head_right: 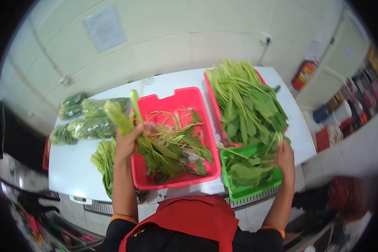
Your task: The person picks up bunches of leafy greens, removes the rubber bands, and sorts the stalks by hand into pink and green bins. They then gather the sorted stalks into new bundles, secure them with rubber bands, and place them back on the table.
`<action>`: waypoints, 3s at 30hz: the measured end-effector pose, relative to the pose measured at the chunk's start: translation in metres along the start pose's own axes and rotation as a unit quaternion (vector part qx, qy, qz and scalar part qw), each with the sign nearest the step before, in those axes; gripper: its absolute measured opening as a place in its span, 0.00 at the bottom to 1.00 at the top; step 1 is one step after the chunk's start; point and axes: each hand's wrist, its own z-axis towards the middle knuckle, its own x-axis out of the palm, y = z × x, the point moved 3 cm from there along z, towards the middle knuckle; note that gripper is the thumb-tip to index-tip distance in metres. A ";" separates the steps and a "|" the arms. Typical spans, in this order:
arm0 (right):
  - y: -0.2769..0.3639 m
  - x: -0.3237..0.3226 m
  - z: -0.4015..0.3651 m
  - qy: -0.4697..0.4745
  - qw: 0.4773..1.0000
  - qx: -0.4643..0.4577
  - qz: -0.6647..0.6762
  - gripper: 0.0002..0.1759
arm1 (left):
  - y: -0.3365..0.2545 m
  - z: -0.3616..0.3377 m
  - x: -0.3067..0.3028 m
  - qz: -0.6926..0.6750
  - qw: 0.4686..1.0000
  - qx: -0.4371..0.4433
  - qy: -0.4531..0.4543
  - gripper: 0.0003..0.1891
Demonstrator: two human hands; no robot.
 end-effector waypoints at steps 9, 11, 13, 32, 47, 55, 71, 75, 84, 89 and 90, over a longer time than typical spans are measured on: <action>0.196 -0.019 -0.055 0.040 0.919 -0.231 0.318 0.13 | -0.008 0.006 0.014 -0.078 0.995 -0.042 -0.034 0.20; 0.250 -0.027 -0.064 0.015 0.877 -0.323 0.357 0.13 | -0.014 0.008 0.020 -0.070 0.997 -0.022 -0.035 0.19; 0.297 -0.021 -0.058 0.030 0.837 -0.393 0.380 0.13 | -0.035 0.011 0.030 -0.060 0.998 0.006 -0.025 0.17; 0.345 0.119 -0.039 0.262 0.788 -0.270 0.487 0.11 | -0.060 0.005 0.013 0.021 0.997 0.058 -0.037 0.18; 0.294 0.020 -0.055 0.193 0.855 -0.304 0.374 0.12 | -0.027 0.024 0.033 -0.138 0.989 0.002 0.059 0.27; 0.297 0.181 -0.100 0.260 0.848 -0.427 0.174 0.26 | -0.031 0.010 0.056 -0.142 0.986 -0.044 0.075 0.38; 0.289 0.208 -0.048 0.215 0.872 -0.321 0.299 0.10 | -0.030 0.003 0.001 -0.201 0.975 -0.091 -0.004 0.17; 0.305 0.146 -0.034 0.207 0.880 -0.244 0.351 0.11 | -0.023 0.008 -0.008 -0.247 0.965 -0.084 0.019 0.17; 0.341 0.041 0.050 -0.096 0.906 -0.409 -0.049 0.12 | -0.025 0.014 -0.013 -0.272 0.961 -0.045 -0.012 0.17; 0.356 0.007 0.057 -0.179 0.894 -0.387 -0.139 0.13 | -0.023 0.013 -0.016 -0.251 0.967 -0.045 -0.018 0.15; 0.359 0.003 0.057 -0.189 0.894 -0.375 -0.154 0.13 | -0.024 0.013 -0.015 -0.249 0.967 -0.046 -0.016 0.15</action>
